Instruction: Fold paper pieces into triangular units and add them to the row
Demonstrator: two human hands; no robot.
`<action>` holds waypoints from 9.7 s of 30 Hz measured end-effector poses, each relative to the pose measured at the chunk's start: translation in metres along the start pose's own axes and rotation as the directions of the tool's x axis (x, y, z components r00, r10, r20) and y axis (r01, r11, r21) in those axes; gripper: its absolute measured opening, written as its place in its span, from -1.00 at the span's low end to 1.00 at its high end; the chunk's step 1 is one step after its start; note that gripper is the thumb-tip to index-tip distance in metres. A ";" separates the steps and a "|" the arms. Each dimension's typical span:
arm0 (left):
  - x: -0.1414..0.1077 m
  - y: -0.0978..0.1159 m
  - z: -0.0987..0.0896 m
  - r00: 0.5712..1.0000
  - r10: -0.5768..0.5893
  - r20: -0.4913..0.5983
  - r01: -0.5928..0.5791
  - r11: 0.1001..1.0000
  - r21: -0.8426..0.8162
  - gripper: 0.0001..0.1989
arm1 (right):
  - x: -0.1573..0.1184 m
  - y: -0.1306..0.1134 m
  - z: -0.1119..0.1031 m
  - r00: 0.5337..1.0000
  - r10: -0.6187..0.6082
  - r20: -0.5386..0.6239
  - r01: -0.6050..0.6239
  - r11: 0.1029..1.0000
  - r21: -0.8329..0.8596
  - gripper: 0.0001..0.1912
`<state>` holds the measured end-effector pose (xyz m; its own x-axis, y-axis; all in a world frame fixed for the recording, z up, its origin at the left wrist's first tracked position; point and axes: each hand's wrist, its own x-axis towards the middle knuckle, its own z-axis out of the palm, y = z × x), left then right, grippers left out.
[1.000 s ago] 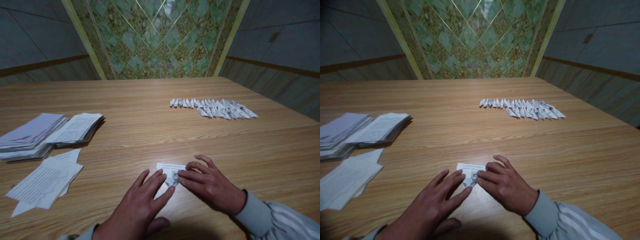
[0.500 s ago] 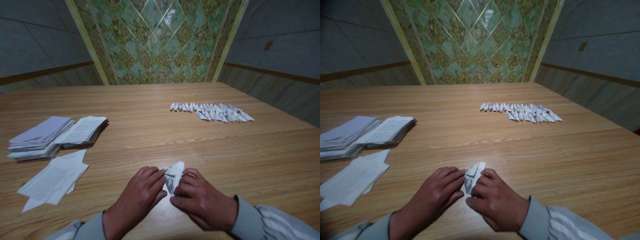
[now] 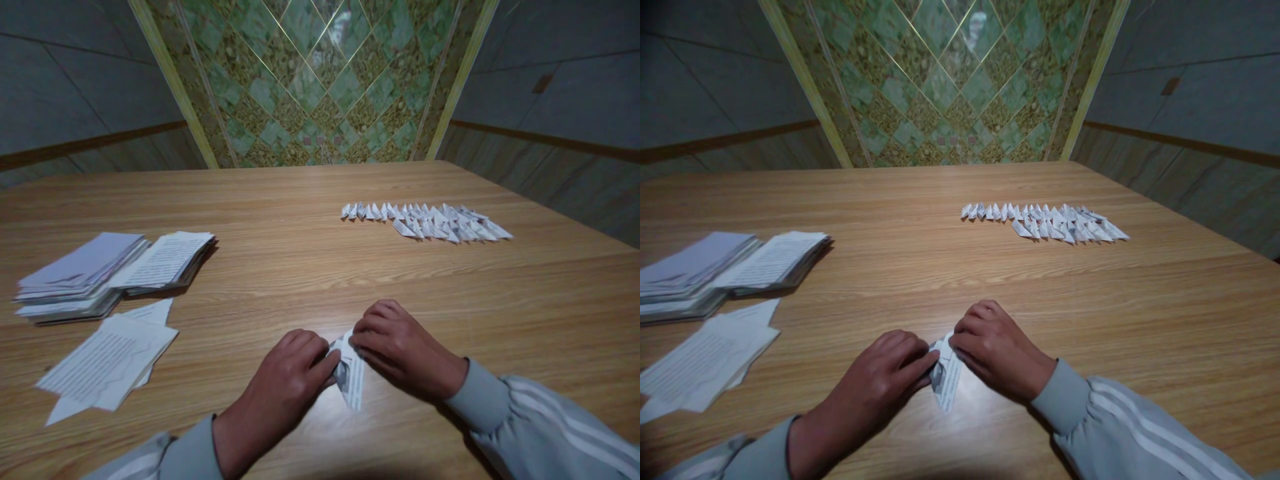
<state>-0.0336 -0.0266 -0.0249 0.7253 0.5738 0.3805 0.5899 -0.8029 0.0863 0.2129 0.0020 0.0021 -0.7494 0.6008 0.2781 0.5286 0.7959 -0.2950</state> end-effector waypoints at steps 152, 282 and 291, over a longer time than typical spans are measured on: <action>0.034 0.025 0.003 0.556 -0.593 0.583 0.415 -0.410 -0.812 -0.61 | 0.016 -0.023 0.003 0.897 -0.056 -0.438 0.018 0.996 -0.089 -0.66; 0.019 -0.004 -0.012 0.991 -0.062 0.116 0.068 0.997 -0.045 -0.85 | -0.001 0.012 0.008 0.991 -0.058 -0.118 0.026 0.967 -0.252 -0.73; 0.024 -0.002 0.008 0.994 -0.110 0.019 0.111 0.993 -0.042 -0.81 | -0.004 0.011 0.003 0.999 0.012 -0.039 -0.019 0.985 -0.169 -0.86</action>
<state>-0.0141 -0.0100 -0.0227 0.6626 0.6617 0.3508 0.6511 -0.7404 0.1667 0.2205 0.0085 -0.0054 -0.7270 0.6129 0.3096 0.6021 0.7858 -0.1416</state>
